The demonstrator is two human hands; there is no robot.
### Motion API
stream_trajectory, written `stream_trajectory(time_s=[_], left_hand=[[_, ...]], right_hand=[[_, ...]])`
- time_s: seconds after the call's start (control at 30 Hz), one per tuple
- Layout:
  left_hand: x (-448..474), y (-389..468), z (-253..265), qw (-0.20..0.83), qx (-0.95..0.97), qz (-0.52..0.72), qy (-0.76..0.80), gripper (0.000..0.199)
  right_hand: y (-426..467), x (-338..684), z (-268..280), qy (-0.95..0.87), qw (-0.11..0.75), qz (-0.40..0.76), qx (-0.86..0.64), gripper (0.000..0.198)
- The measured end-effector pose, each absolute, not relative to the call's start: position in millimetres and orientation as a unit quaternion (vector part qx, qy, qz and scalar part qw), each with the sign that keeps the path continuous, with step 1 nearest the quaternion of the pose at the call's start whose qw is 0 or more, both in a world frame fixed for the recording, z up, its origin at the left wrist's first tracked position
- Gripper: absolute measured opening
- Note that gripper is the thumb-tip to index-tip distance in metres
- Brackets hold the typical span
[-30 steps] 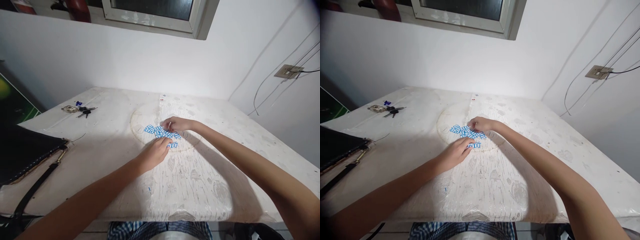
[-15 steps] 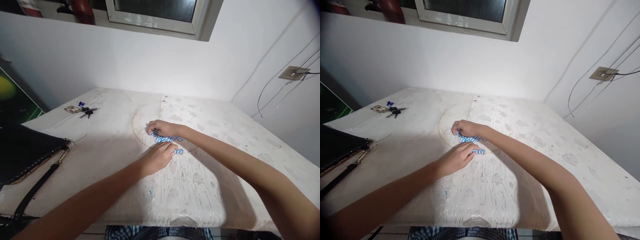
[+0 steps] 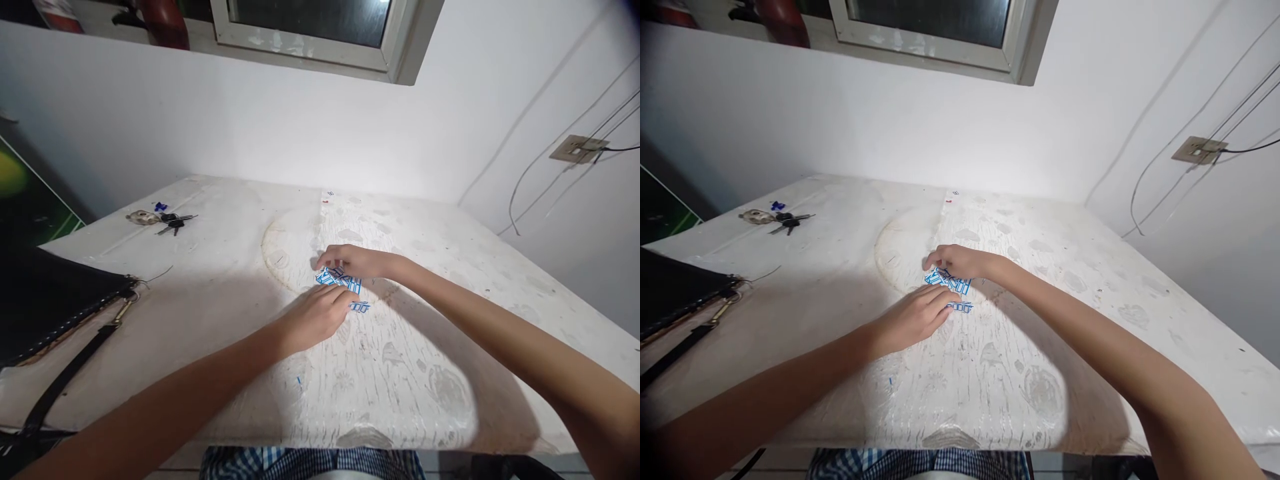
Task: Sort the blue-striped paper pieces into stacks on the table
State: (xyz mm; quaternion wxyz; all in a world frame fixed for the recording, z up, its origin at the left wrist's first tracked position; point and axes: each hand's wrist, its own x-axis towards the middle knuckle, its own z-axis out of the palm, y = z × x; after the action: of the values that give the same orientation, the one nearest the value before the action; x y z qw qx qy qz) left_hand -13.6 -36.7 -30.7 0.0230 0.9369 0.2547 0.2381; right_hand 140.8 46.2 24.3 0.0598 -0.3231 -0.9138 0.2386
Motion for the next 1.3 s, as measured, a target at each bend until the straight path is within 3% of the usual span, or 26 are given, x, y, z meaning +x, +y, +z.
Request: stream_trajectory(time_s=[0.17,0.37,0.5,0.8,1.3], left_hand=[[-11,-44,-29,0.009,0.941,0.219,0.258,0.025],[-5,-63,-28,-0.036,0.947,0.19,0.255,0.027],[0,-78,-23,-0.054,0.941,0.156,0.294,0.03],[1,-75,-27,-0.012,0.925,0.198,0.323,0.023],[0,-83,-18,0.008,0.912,0.178,0.369,0.023]], right_hand=[[42,153,17,-0.929,0.084,0.194,-0.303,0.058],[32,154,15,-0.913,0.066,0.227,-0.333,0.056],[23,152,15,-0.915,0.076,0.172,-0.356,0.055],[12,142,29,-0.898,0.065,0.24,-0.363,0.026],[16,135,20,-0.878,0.046,0.222,-0.421,0.031]])
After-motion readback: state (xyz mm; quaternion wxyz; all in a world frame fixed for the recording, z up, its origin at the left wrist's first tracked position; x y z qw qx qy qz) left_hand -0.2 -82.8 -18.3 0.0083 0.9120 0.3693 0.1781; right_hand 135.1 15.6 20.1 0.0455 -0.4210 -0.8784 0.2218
